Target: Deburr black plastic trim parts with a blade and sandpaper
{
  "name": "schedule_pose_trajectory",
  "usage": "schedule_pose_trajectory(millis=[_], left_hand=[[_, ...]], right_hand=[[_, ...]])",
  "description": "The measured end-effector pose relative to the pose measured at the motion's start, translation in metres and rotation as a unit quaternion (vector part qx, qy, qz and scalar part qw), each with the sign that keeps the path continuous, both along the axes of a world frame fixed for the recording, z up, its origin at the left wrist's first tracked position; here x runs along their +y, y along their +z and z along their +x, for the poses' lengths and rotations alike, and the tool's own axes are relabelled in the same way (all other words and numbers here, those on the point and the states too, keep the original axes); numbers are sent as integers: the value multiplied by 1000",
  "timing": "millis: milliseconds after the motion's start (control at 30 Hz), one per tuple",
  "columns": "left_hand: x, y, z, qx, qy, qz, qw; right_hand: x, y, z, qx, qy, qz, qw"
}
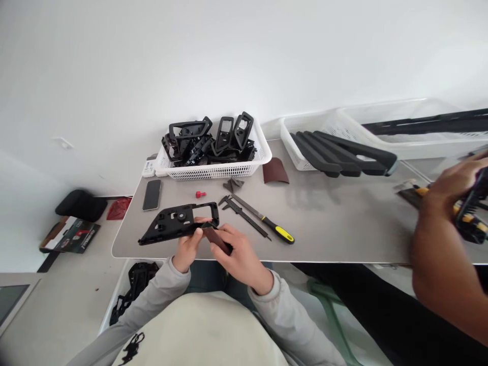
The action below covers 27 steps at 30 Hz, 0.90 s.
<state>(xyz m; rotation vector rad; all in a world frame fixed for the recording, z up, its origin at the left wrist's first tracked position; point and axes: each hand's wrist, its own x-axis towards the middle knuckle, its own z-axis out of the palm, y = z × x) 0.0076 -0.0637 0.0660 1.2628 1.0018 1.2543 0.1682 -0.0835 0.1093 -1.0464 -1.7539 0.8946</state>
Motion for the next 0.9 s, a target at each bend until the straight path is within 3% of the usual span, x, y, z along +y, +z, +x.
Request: schedule_pose_trajectory(millis=[200, 400, 567, 700, 900], left_hand=[[0, 7, 3, -62, 22, -34, 997], [4, 11, 6, -142, 58, -110, 982], [5, 14, 3, -198, -22, -156, 967], [1, 14, -1, -216, -108, -200, 949], [-1, 3, -5, -245, -209, -217, 921]], right_hand=[[1, -1, 11, 50, -21, -67, 996], [4, -7, 23, 170, -137, -201, 955], [11, -22, 12, 248, -152, -275, 917], [18, -28, 7, 313, -168, -291, 888], [17, -28, 8, 251, -117, -310, 909]])
